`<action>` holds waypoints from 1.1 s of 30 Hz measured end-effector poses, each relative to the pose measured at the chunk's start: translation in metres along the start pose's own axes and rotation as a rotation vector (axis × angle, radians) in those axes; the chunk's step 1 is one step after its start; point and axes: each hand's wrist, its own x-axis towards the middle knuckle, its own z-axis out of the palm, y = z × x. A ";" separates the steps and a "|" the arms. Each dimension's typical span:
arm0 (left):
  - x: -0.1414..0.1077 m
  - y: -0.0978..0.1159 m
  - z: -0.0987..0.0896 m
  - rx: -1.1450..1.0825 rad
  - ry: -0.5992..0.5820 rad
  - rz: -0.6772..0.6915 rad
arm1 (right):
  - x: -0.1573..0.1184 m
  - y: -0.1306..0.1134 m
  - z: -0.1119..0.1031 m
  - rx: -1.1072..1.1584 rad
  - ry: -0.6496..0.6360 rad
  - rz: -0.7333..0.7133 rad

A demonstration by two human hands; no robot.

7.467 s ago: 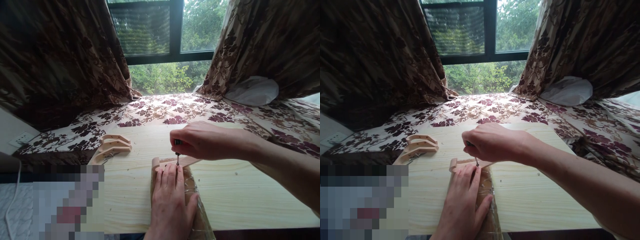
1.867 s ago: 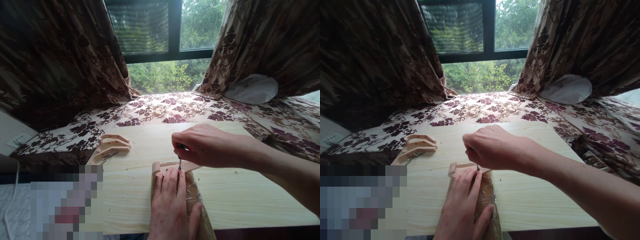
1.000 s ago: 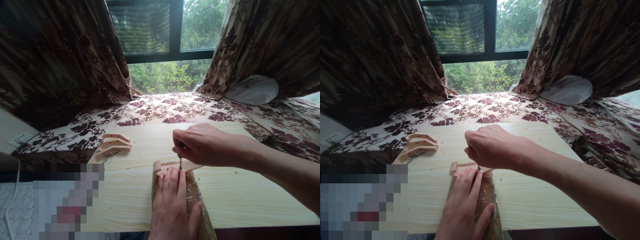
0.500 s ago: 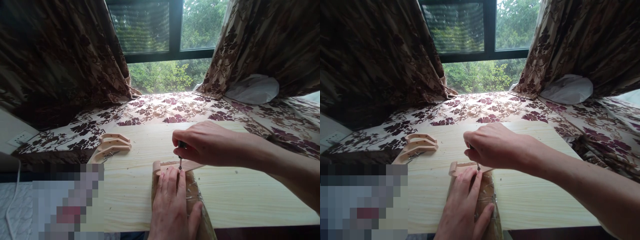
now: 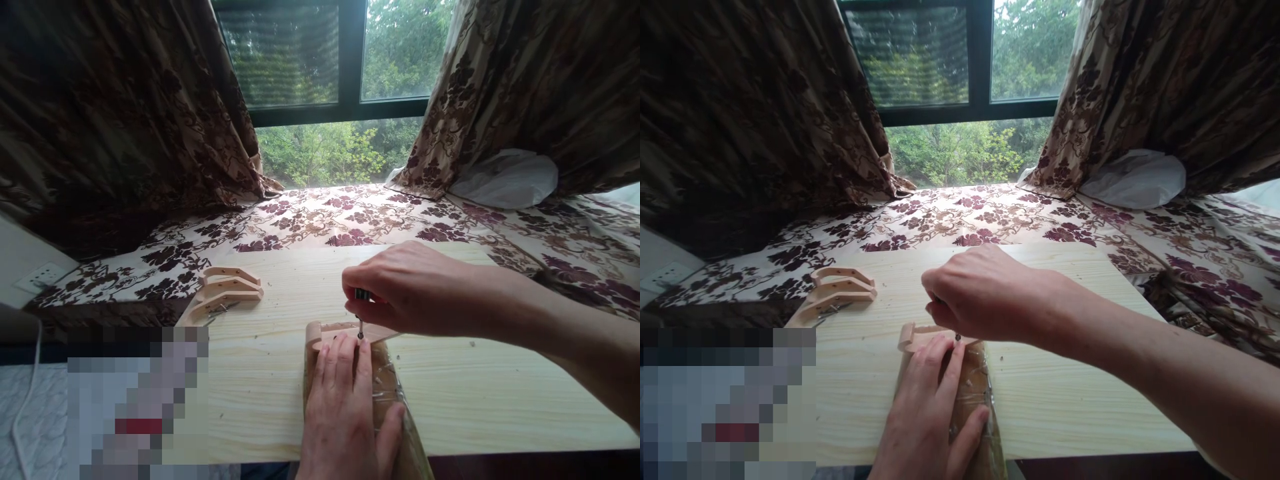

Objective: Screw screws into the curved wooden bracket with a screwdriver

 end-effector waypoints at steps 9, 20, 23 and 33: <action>0.001 0.000 0.000 -0.004 -0.002 0.007 | 0.002 0.003 0.007 -0.040 0.022 0.045; 0.000 0.000 -0.001 -0.009 -0.007 0.002 | 0.002 -0.001 0.011 0.056 0.020 0.033; 0.001 0.000 -0.001 -0.005 -0.014 0.007 | 0.001 -0.001 0.016 0.056 0.054 0.058; 0.002 0.000 -0.002 -0.010 -0.004 0.020 | -0.022 -0.001 0.031 0.145 0.144 0.140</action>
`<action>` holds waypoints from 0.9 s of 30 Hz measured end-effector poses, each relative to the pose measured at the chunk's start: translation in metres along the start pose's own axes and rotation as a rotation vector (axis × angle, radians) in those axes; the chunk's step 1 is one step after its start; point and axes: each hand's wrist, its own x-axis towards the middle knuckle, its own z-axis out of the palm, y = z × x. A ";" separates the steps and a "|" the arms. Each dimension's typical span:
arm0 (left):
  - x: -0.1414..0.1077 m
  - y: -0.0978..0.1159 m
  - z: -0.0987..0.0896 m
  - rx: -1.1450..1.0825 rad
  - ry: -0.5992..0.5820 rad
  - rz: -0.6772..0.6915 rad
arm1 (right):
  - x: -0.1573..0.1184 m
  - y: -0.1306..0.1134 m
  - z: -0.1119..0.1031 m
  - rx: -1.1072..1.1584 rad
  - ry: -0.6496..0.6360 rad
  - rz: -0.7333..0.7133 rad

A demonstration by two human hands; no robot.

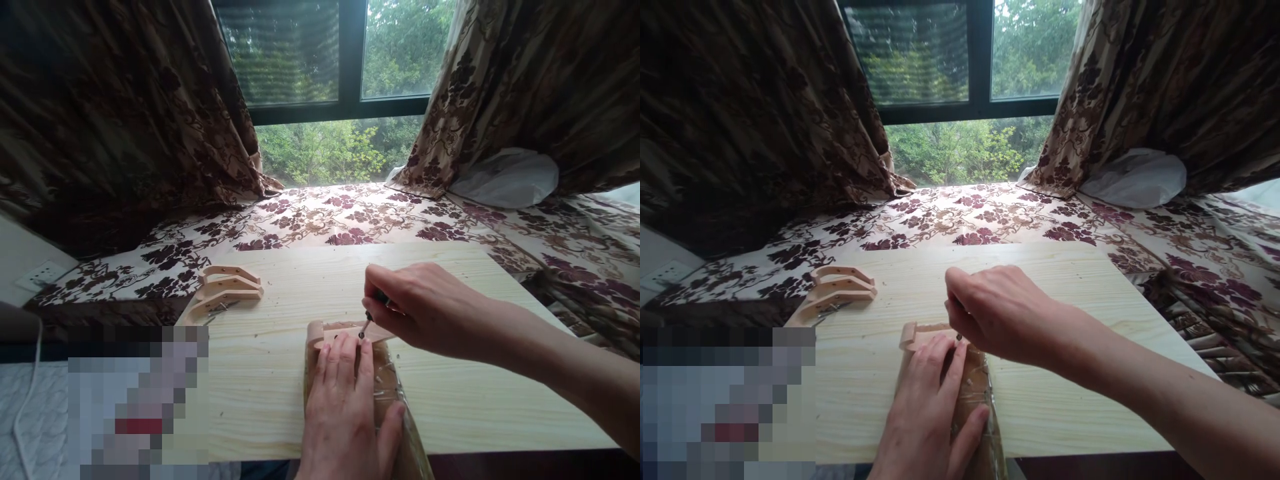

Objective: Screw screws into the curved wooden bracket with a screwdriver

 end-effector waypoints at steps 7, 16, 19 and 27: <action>0.000 0.001 -0.001 0.018 -0.004 -0.001 | 0.001 0.000 -0.007 -0.012 -0.039 0.000; -0.002 0.000 0.000 0.023 -0.008 -0.007 | 0.019 -0.001 -0.016 -0.050 -0.104 -0.147; -0.003 0.000 0.001 0.018 -0.006 -0.002 | 0.020 -0.002 -0.013 -0.079 -0.090 -0.097; -0.002 0.000 0.001 0.030 0.010 -0.011 | 0.019 -0.002 -0.023 0.012 -0.113 -0.152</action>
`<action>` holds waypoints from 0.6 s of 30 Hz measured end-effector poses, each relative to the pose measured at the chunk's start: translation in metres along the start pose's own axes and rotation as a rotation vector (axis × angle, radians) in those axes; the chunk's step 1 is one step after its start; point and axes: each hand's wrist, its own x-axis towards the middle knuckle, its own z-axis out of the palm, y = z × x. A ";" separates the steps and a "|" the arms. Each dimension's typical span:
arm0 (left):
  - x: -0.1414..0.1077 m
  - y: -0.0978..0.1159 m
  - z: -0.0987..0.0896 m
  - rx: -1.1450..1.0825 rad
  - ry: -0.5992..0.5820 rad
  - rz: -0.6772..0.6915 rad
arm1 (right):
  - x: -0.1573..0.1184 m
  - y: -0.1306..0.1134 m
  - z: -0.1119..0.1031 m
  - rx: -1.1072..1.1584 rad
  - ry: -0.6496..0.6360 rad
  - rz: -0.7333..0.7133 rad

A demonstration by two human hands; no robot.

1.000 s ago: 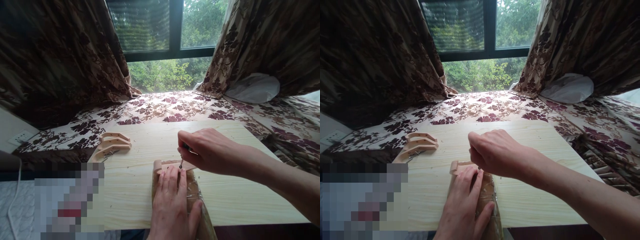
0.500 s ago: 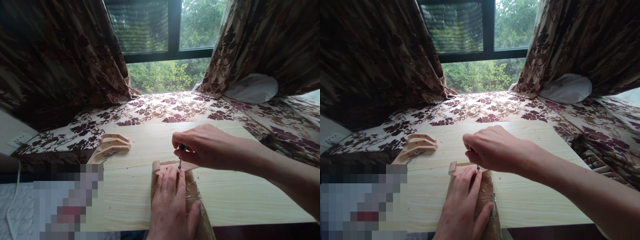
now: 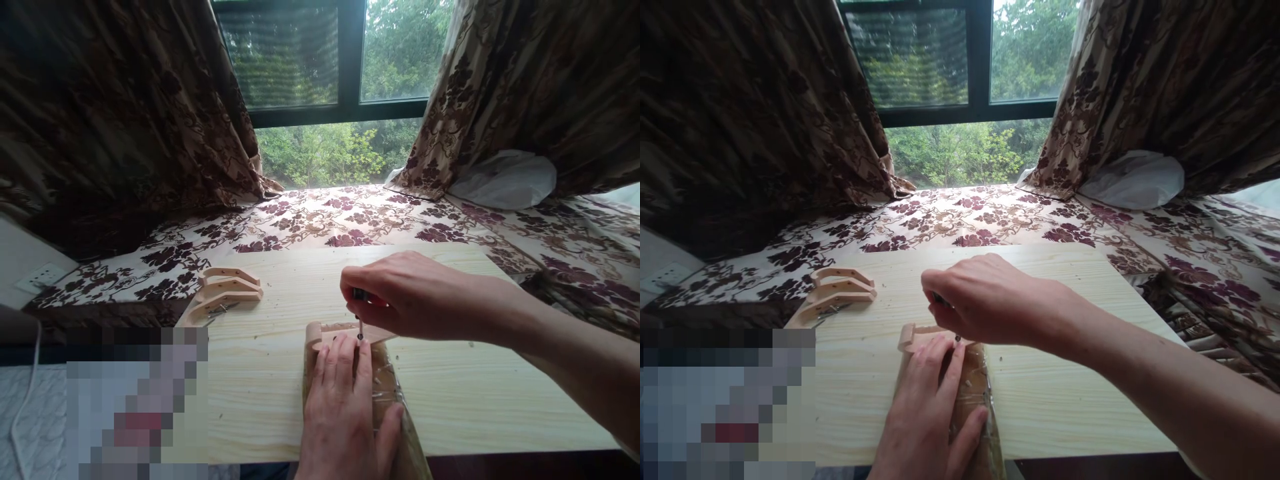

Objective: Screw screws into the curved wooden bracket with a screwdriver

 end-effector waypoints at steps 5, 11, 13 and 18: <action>-0.002 -0.004 0.002 0.038 0.040 0.040 | -0.001 0.004 0.003 0.080 0.015 0.051; 0.000 -0.008 0.006 0.142 0.079 0.077 | 0.000 0.011 0.020 0.189 0.153 0.128; 0.002 -0.007 0.006 0.171 0.094 0.085 | -0.001 0.013 0.024 0.211 0.173 0.139; 0.004 -0.007 0.004 0.187 0.108 0.099 | -0.006 0.015 0.021 0.307 0.156 0.111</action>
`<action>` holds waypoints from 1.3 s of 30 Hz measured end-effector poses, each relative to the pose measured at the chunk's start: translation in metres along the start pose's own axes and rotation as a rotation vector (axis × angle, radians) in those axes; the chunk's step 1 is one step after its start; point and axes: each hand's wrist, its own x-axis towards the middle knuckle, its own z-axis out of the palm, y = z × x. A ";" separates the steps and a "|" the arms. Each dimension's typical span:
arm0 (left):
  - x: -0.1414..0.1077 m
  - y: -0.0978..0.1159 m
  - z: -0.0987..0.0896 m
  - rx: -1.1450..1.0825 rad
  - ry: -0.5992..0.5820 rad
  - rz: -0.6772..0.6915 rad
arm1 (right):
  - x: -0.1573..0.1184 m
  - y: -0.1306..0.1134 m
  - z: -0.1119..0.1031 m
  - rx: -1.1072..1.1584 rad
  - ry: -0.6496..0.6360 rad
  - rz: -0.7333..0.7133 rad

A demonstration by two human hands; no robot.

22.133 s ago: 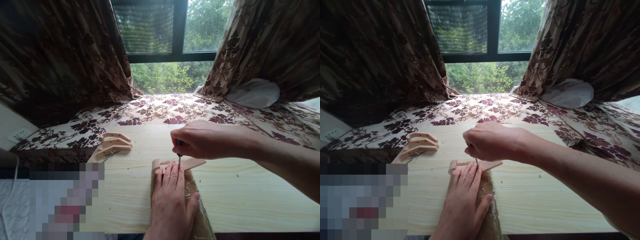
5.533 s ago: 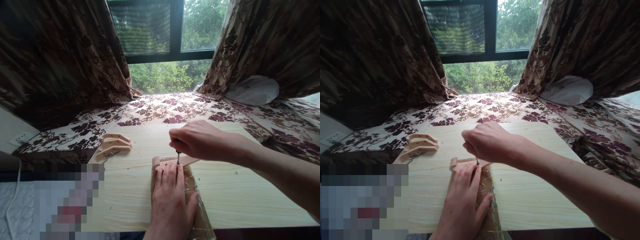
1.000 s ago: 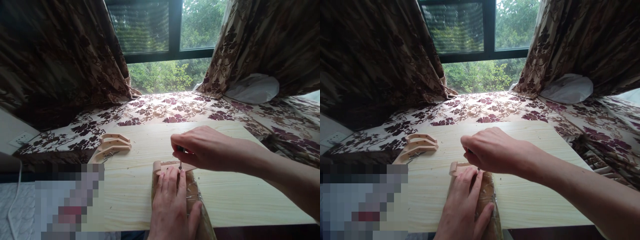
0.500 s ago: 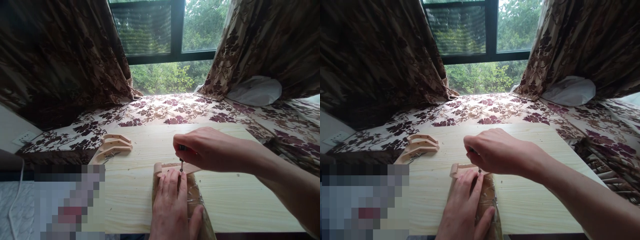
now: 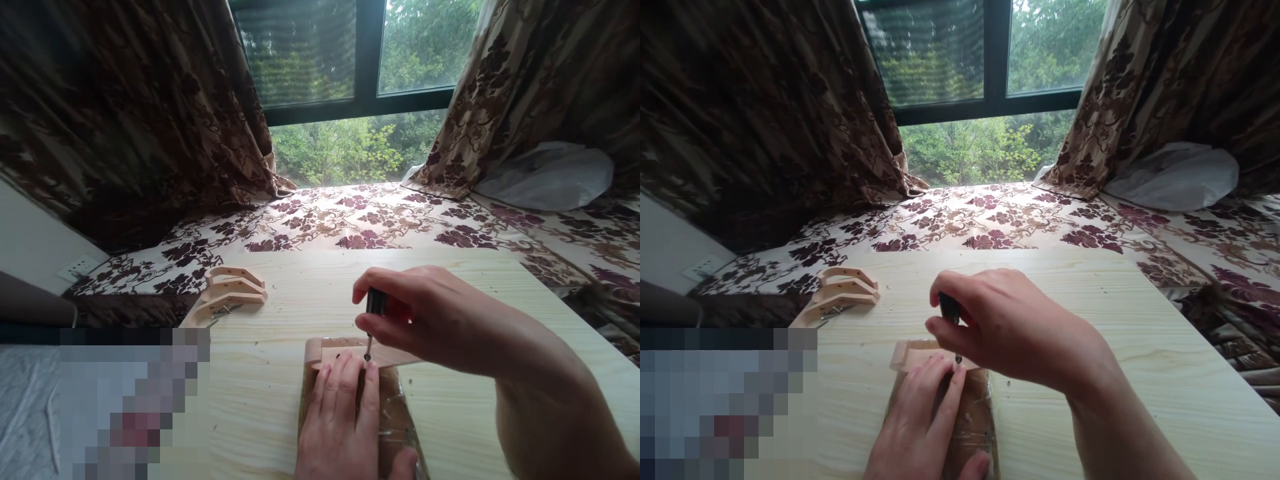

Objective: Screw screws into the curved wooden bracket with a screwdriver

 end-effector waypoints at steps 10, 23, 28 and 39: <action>0.001 0.003 0.000 0.040 0.007 0.013 | 0.000 0.006 0.003 -0.017 0.029 -0.019; -0.003 -0.002 0.000 0.137 -0.047 0.077 | -0.003 0.009 0.001 0.067 0.098 -0.080; -0.005 -0.002 0.002 0.110 -0.063 0.076 | 0.000 0.007 0.003 0.075 0.113 -0.069; -0.005 0.000 0.000 0.038 -0.103 0.046 | -0.002 0.008 0.004 0.111 0.095 -0.056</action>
